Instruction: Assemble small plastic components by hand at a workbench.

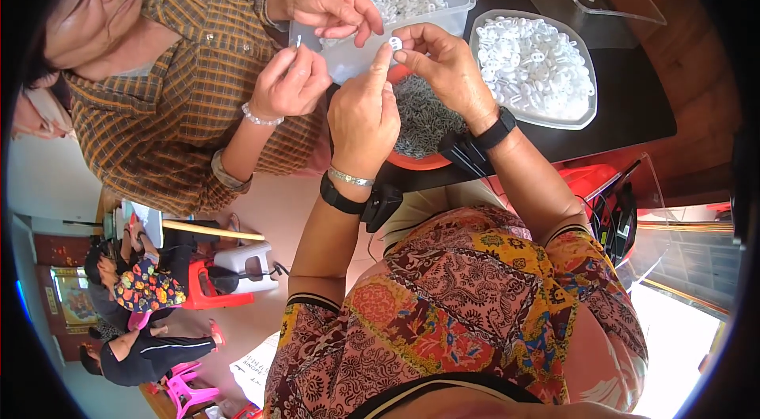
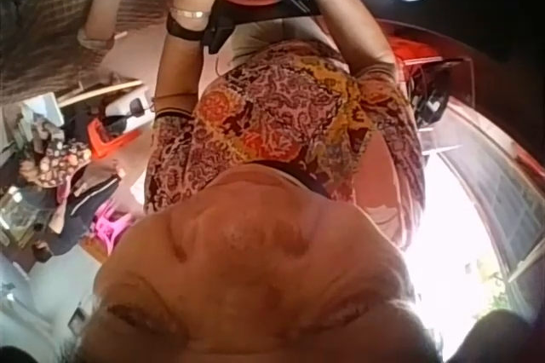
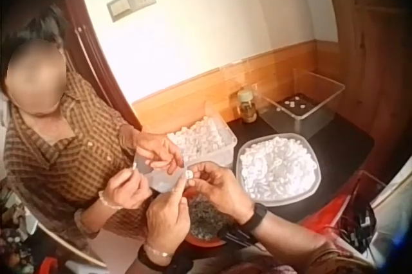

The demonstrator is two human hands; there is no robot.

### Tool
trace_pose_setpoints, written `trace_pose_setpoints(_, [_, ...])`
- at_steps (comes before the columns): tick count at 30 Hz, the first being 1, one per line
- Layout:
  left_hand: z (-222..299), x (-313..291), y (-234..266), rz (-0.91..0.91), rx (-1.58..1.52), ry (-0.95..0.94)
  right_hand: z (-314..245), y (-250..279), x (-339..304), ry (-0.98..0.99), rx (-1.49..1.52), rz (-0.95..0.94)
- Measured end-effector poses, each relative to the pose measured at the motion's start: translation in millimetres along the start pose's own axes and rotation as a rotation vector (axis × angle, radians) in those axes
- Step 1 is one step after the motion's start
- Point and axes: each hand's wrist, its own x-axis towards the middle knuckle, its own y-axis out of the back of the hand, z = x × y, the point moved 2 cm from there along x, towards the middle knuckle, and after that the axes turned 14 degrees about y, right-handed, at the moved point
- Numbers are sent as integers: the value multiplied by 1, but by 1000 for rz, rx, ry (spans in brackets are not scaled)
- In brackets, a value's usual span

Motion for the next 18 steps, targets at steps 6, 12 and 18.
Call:
trace_pose_setpoints(6, [1,-1,2,28,1,-25,-5,-1,-1,4,1,-8])
trace_pose_setpoints(12, [1,-2,5,24,50,-16,-3,-2,-2,-13,-34,-24])
trace_pose_setpoints(18, [6,-11,8,73,-6,-30,-5,-4,-2,8,-50,-7])
